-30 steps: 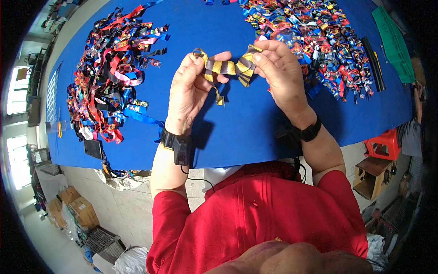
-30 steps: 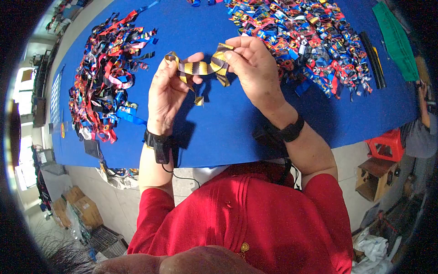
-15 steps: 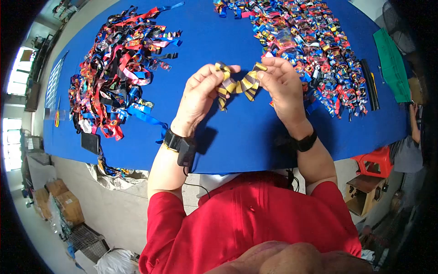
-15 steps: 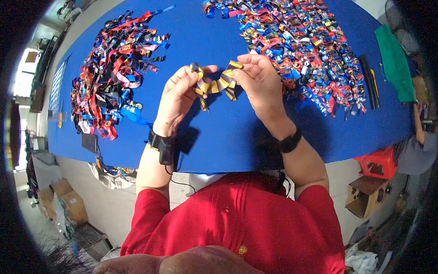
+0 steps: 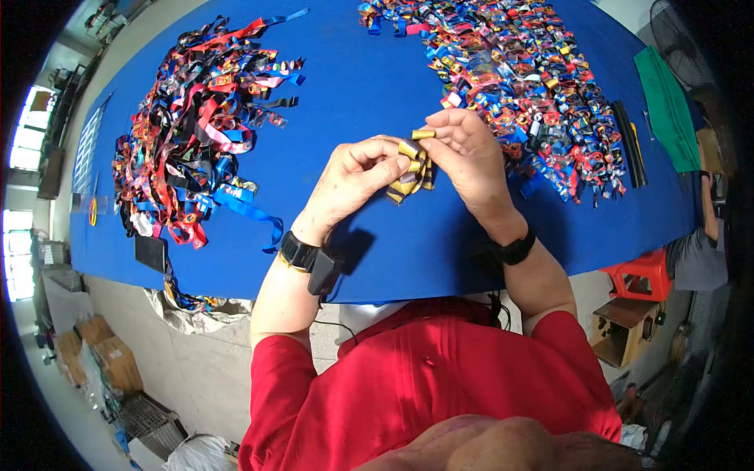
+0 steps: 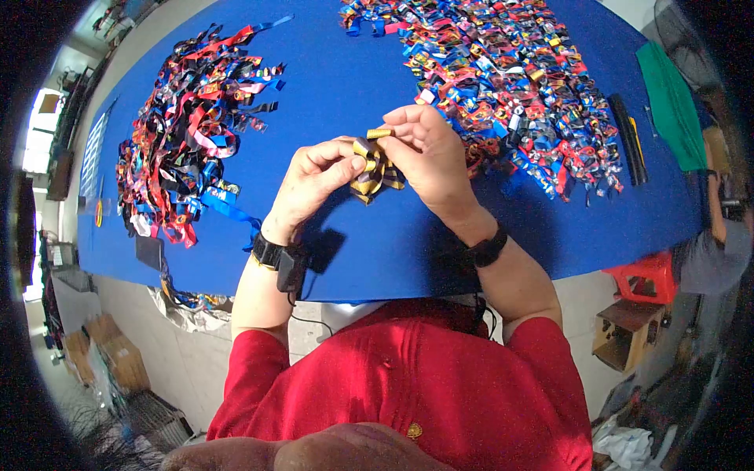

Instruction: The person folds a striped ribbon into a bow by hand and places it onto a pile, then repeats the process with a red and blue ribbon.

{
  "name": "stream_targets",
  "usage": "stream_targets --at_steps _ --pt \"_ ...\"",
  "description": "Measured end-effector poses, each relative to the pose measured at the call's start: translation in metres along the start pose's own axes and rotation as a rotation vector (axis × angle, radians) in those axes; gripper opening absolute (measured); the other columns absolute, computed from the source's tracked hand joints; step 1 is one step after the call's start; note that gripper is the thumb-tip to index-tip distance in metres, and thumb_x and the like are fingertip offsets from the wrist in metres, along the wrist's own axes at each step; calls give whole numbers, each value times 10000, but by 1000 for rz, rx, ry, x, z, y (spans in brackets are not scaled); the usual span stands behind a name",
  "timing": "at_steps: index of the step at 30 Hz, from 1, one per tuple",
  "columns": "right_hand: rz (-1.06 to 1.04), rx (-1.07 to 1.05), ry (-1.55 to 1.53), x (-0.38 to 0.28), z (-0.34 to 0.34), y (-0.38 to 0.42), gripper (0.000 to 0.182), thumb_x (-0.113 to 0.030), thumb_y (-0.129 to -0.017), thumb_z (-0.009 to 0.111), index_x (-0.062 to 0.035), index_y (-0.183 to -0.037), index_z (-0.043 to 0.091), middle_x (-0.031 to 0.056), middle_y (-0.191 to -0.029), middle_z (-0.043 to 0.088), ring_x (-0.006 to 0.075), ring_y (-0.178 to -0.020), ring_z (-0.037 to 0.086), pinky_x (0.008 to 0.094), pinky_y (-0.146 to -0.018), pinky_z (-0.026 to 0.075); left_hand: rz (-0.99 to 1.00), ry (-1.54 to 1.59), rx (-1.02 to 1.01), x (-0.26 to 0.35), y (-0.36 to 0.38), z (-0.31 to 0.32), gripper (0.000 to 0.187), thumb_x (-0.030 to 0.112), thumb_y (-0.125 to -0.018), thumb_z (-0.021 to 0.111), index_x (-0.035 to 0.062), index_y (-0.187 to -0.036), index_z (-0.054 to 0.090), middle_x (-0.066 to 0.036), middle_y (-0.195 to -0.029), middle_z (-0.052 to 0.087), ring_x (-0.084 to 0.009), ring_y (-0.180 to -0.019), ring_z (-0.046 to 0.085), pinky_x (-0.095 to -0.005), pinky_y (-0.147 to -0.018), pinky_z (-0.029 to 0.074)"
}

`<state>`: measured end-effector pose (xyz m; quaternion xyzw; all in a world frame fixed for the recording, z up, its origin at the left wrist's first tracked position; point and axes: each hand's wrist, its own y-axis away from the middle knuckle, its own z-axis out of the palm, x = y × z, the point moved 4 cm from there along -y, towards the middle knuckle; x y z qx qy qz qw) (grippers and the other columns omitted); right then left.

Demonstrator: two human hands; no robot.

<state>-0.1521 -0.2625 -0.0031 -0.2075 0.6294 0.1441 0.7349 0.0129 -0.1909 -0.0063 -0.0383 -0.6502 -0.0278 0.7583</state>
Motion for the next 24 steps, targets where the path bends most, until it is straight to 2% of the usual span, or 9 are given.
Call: stream_targets --at_steps 3,7,10,13,18,21,24 --pt "32 -22 -31 -1 3 1 265 21 -939 641 6 -1177 524 104 -1014 682 130 -920 669 247 -801 546 -117 7 41 -1 1 -2 151 113 -960 674 -1 -1042 732 -6 -963 695 -85 -899 614 -257 -836 496" --pt "-1 -43 -90 6 5 0 225 -12 -964 632 3 -1166 534 78 -989 676 108 -894 656 246 -777 540 -47 47 81 -4 1 -6 160 127 -959 685 9 -1052 741 -9 -976 713 -79 -892 617 -254 -826 497" --pt "99 -122 -66 22 3 -1 149 -32 -981 626 4 -1112 565 47 -973 663 73 -869 625 231 -738 521 -11 74 86 -5 0 -7 158 128 -959 687 14 -1051 745 -13 -983 720 -79 -893 622 -256 -829 497" --pt "72 -143 -52 19 6 1 77 -45 -993 618 2 -1049 594 25 -946 659 46 -840 597 219 -695 499 -21 77 84 -7 0 -7 151 125 -961 683 17 -1045 745 -14 -988 721 -75 -896 622 -256 -834 495" --pt "44 -62 -25 16 3 2 55 -48 -1000 608 1 -1024 605 15 -920 668 41 -815 595 214 -682 488 -42 67 90 -13 -1 -9 166 137 -990 642 -1 -1040 720 -37 -995 722 -84 -901 630 -247 -831 509" --pt "-26 7 -33 8 2 0 62 -65 -1012 594 -6 -1022 609 3 -908 658 35 -811 590 208 -697 479 21 250 160 -13 -5 -14 159 151 -1008 615 17 -1025 698 -71 -1023 734 -104 -917 648 -261 -862 510" --pt "-72 45 -6 0 -5 2 96 -105 -1026 583 -13 -1027 610 -1 -915 653 33 -823 589 212 -707 477 68 472 189 -11 -9 -20 160 159 -1029 568 25 -1079 639 -136 -1093 726 -167 -965 683 -314 -920 521"
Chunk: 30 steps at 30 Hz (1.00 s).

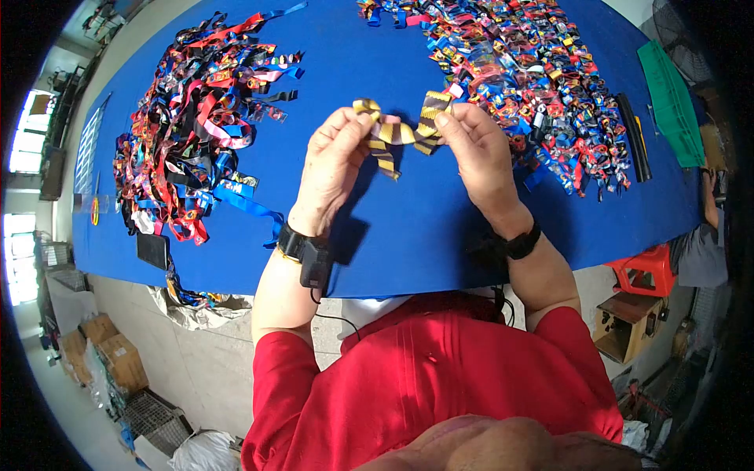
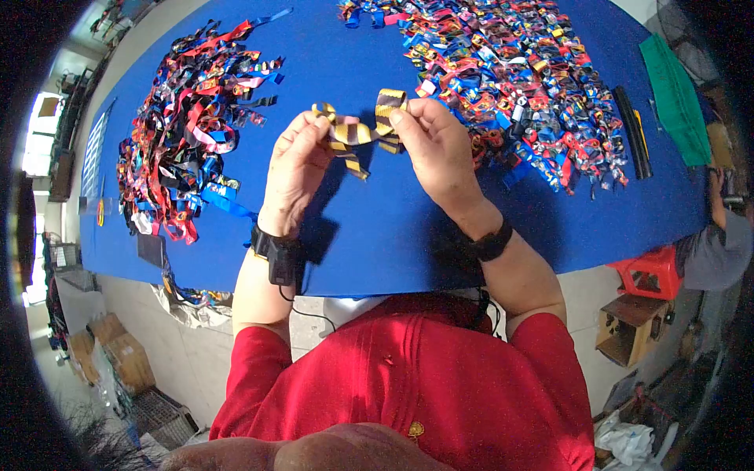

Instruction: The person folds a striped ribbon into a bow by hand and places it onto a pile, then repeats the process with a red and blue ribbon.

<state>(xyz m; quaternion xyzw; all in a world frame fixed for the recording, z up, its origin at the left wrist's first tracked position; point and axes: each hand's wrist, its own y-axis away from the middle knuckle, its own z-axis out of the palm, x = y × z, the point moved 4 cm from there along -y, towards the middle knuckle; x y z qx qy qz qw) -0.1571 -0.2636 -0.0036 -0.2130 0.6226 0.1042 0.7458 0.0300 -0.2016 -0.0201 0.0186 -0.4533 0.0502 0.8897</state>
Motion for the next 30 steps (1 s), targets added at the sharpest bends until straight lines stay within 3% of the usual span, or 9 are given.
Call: stream_targets --at_steps 4,13,16,22,25,30 --pt "26 41 -17 -1 -1 2 112 -122 -1022 593 -11 -1034 607 1 -911 651 40 -806 586 216 -701 480 3 41 22 -3 -2 -9 156 202 -1015 585 59 -1064 624 -164 -1136 706 -204 -956 672 -351 -902 512" --pt "75 10 -4 13 -1 0 133 -135 -1022 595 -4 -1039 606 16 -910 652 55 -812 587 233 -726 491 16 180 -7 14 6 19 160 201 -1017 570 46 -1057 564 -275 -1235 656 -182 -975 687 -261 -846 528" --pt "75 -2 -7 17 -2 0 128 -125 -1027 581 -1 -1049 597 28 -935 659 63 -832 597 241 -746 496 -7 207 -107 7 4 8 166 207 -1024 556 47 -1070 558 -272 -1197 674 -192 -950 694 -272 -838 537" --pt "91 -18 -164 7 9 3 94 -70 -1037 521 6 -1076 559 67 -984 676 107 -912 644 262 -799 517 -11 135 -79 -3 2 15 156 181 -1043 532 36 -1082 571 -159 -926 722 -215 -795 683 -360 -829 546" --pt "100 -88 -160 5 10 3 91 -52 -1036 507 12 -1085 549 81 -995 683 129 -935 663 270 -820 525 -47 43 -112 -7 -1 7 170 201 -1027 561 42 -1084 573 -113 -796 685 -249 -836 674 -369 -818 514" --pt "102 -143 -103 -1 16 5 120 -46 -1032 507 16 -1125 553 78 -1004 680 127 -923 664 269 -822 527 -69 -9 -95 -7 0 7 158 179 -1026 565 27 -1067 578 -71 -755 637 -205 -761 638 -341 -789 514"
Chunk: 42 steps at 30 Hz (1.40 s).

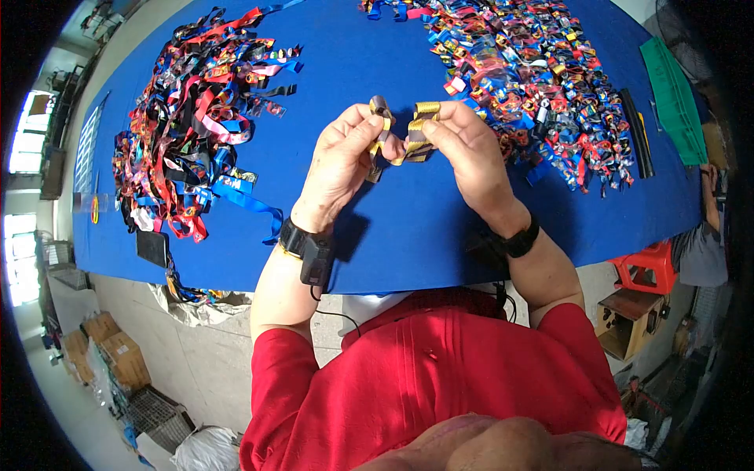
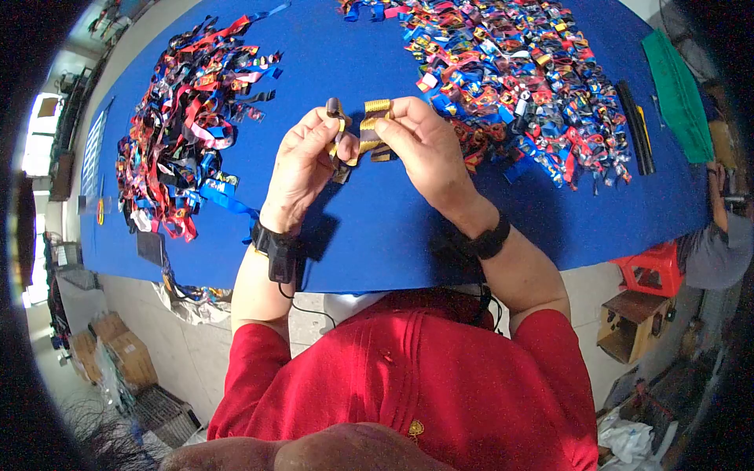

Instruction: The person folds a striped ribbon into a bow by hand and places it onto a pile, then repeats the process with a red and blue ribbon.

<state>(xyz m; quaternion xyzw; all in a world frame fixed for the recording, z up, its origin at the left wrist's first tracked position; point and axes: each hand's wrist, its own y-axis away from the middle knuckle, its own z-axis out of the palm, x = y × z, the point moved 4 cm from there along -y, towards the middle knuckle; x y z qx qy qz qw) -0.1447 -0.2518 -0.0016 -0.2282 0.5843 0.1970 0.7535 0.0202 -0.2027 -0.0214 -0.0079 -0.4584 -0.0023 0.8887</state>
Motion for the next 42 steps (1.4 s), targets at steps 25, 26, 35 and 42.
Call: stream_targets --at_steps 25,26,35,42 --pt "-6 -118 -2 16 6 1 135 -17 -1024 521 21 -1153 508 87 -934 673 126 -838 662 268 -746 532 -7 -283 -31 3 8 13 190 69 -990 552 -2 -1156 492 -82 -910 658 -130 -825 652 -278 -809 527" --pt "-11 -101 2 14 6 1 159 -10 -1019 525 23 -1171 493 90 -935 671 129 -841 663 267 -741 532 -11 -306 -45 3 9 15 206 67 -981 563 -6 -1161 494 -79 -926 657 -127 -833 650 -276 -815 528" --pt "40 -137 36 11 3 2 249 -43 -1000 578 23 -1216 472 97 -954 681 110 -849 648 261 -738 526 -54 -278 -65 5 11 16 202 118 -978 666 12 -1097 541 -67 -866 661 -120 -741 637 -272 -716 541" --pt "60 0 248 10 -13 -5 245 -228 -1025 593 15 -1054 608 27 -870 653 68 -831 592 244 -708 476 -9 -250 -97 6 13 20 144 105 -997 635 20 -1069 543 -65 -841 652 -126 -721 631 -291 -691 552"
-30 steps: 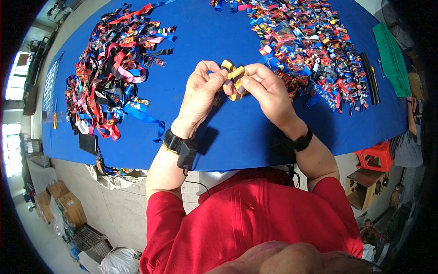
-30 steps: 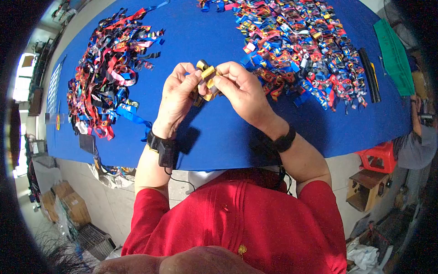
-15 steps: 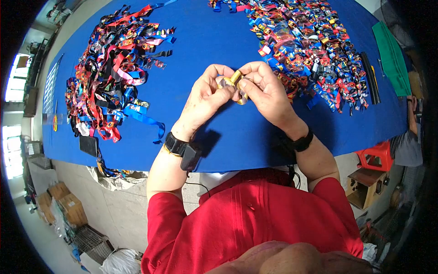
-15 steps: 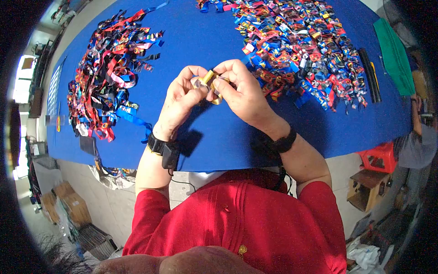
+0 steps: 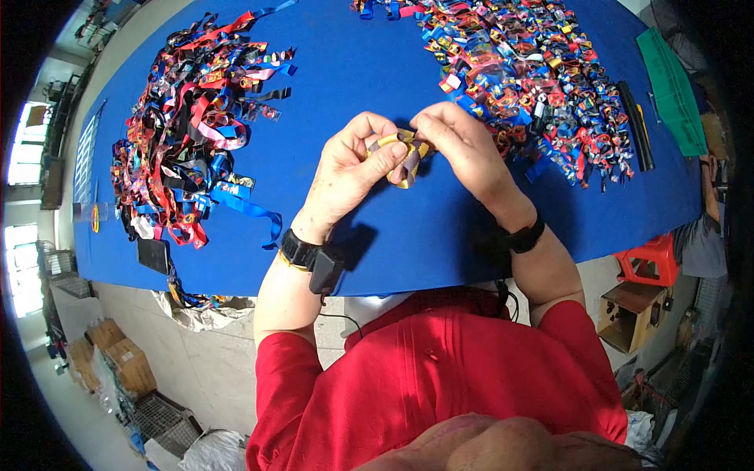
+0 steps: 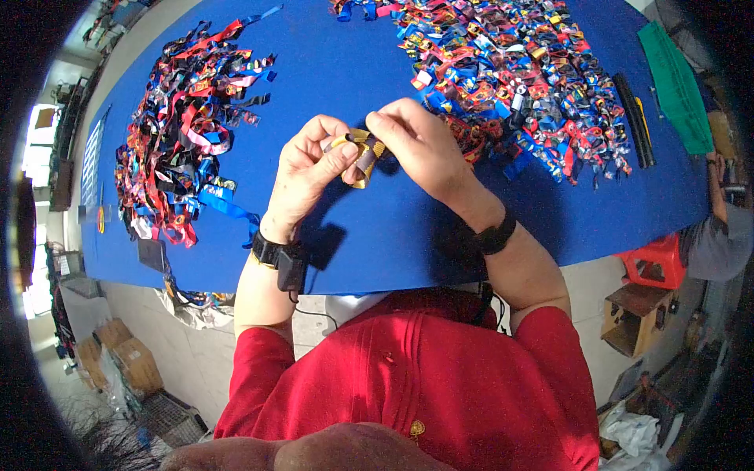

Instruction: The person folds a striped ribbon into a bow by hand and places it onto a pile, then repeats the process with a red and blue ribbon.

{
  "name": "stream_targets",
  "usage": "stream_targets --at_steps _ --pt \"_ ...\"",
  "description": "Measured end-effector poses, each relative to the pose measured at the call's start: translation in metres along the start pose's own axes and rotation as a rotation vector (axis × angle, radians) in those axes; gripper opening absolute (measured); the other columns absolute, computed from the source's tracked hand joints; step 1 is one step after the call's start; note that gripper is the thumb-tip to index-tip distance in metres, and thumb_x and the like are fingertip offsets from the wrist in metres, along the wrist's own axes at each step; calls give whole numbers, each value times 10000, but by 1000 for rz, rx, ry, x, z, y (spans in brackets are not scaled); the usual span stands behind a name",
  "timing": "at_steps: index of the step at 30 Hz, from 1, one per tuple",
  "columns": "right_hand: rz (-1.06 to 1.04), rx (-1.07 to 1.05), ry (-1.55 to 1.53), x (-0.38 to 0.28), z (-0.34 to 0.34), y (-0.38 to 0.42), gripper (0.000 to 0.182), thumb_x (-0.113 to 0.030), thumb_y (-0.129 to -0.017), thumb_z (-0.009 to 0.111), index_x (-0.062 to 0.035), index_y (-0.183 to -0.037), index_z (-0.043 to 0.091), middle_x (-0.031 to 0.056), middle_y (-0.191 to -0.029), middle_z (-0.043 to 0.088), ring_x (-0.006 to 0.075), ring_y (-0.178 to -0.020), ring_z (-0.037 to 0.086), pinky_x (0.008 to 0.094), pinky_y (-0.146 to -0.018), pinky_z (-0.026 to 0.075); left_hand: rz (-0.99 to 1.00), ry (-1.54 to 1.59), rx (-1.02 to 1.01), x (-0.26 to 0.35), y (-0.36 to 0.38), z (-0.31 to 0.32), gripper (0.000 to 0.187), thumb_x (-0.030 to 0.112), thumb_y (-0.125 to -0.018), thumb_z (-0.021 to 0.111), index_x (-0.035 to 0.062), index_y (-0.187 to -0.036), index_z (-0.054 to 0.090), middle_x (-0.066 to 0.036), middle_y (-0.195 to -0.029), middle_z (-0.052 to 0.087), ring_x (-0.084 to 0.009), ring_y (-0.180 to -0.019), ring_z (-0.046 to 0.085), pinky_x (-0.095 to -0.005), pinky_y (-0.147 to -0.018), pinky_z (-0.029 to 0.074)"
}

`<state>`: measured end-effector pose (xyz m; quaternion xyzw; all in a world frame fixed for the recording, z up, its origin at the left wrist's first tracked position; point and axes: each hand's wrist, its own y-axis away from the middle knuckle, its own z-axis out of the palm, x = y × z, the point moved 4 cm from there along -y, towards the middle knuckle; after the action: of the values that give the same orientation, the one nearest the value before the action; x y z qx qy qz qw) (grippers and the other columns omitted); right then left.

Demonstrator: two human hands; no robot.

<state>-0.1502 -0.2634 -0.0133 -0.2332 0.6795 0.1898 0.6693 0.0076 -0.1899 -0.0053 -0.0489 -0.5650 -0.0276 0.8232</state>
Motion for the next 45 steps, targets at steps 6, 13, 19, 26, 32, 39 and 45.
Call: stream_targets --at_steps 6,13,19,26,32,39,45 --pt "65 -137 -97 3 5 2 215 -220 -1014 617 -12 -977 656 19 -823 676 51 -710 600 238 -613 475 -24 0 -27 -5 0 0 141 99 -1001 625 30 -1066 521 -79 -860 653 -132 -725 631 -315 -694 566" --pt "-97 14 -199 -15 5 3 86 -80 -955 678 2 -959 650 36 -841 693 76 -712 625 235 -641 501 5 114 8 -12 -6 -2 121 85 -1001 611 52 -1029 497 -84 -850 661 -139 -722 639 -292 -655 540" --pt "-461 33 244 -32 4 7 114 -30 -828 776 -32 -906 692 42 -874 673 133 -818 638 274 -736 508 -28 1 106 -10 -5 -13 104 94 -995 618 72 -1019 520 -74 -839 705 -126 -690 640 -215 -552 436" --pt "-524 -4 345 -39 9 10 186 -17 -761 816 -58 -895 694 60 -901 650 192 -859 631 306 -781 502 -9 120 143 -3 -2 -18 122 69 -957 656 62 -995 541 -60 -887 695 -128 -785 659 -258 -723 511" --pt "-530 -6 369 -37 8 10 191 -21 -764 811 -65 -903 686 82 -952 650 220 -933 645 321 -836 509 -23 230 105 -2 -2 -22 130 73 -947 679 68 -981 554 -88 -944 716 -131 -802 659 -268 -737 516" --pt "-530 -13 372 -40 10 10 153 -14 -785 765 -61 -893 668 134 -1058 667 292 -1052 652 363 -927 509 -53 186 88 -6 -5 -24 188 39 -908 731 77 -880 549 -63 -891 697 -107 -781 651 -240 -708 531" --pt "-517 -38 386 -36 10 10 167 -23 -801 733 -46 -936 637 157 -1101 671 323 -1083 653 391 -940 508 -57 123 71 -3 -4 -16 242 11 -880 752 82 -847 523 -71 -878 697 -110 -768 656 -224 -677 520"
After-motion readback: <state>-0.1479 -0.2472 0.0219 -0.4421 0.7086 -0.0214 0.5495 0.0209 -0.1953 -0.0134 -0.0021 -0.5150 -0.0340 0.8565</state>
